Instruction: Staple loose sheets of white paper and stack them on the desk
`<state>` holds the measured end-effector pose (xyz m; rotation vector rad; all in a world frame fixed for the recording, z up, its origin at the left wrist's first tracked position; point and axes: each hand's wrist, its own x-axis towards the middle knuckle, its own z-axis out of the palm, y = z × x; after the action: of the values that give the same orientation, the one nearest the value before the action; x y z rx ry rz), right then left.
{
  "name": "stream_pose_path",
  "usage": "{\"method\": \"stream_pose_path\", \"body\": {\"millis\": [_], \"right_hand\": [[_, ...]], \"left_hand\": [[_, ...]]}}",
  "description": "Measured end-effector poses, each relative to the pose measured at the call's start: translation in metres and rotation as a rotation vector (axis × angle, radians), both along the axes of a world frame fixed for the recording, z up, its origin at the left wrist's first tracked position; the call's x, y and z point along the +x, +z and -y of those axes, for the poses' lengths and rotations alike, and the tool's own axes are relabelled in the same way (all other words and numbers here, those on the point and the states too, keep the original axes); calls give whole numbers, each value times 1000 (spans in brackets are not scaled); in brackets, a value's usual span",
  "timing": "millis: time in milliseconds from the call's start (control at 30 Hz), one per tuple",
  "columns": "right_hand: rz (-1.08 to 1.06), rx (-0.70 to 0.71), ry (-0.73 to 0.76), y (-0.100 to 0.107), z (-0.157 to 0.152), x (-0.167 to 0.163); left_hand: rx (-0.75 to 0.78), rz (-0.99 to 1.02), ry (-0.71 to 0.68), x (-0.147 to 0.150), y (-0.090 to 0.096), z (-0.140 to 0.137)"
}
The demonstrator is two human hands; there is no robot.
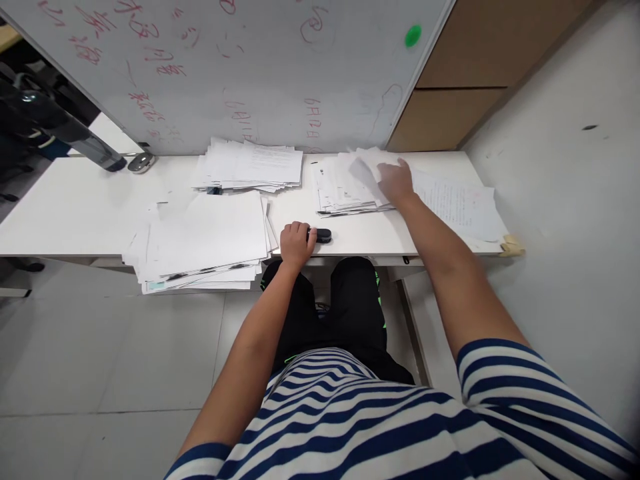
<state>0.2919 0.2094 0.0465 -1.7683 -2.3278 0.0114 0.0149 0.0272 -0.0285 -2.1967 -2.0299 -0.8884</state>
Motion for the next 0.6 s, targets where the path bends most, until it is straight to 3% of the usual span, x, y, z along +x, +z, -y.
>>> {"method": "stream_pose_path", "body": {"millis": [100,167,267,367,500,600], "right_hand": [[-216,163,-85,38,16,-3],[-374,209,-53,65,34,-2],[-532,178,41,98,68,3],[-598,85,65,116,102,7],[-766,-109,111,125,132,11],[-920,-243,165,127,146,13]], "left_hand": [[-9,18,-4,1,2,1],[-9,35,1,0,2,1],[26,101,-11,-2,0,1],[116,212,-68,-5,4,2],[278,405,-9,-2,38,6],[189,634,-166,7,81,11]]}}
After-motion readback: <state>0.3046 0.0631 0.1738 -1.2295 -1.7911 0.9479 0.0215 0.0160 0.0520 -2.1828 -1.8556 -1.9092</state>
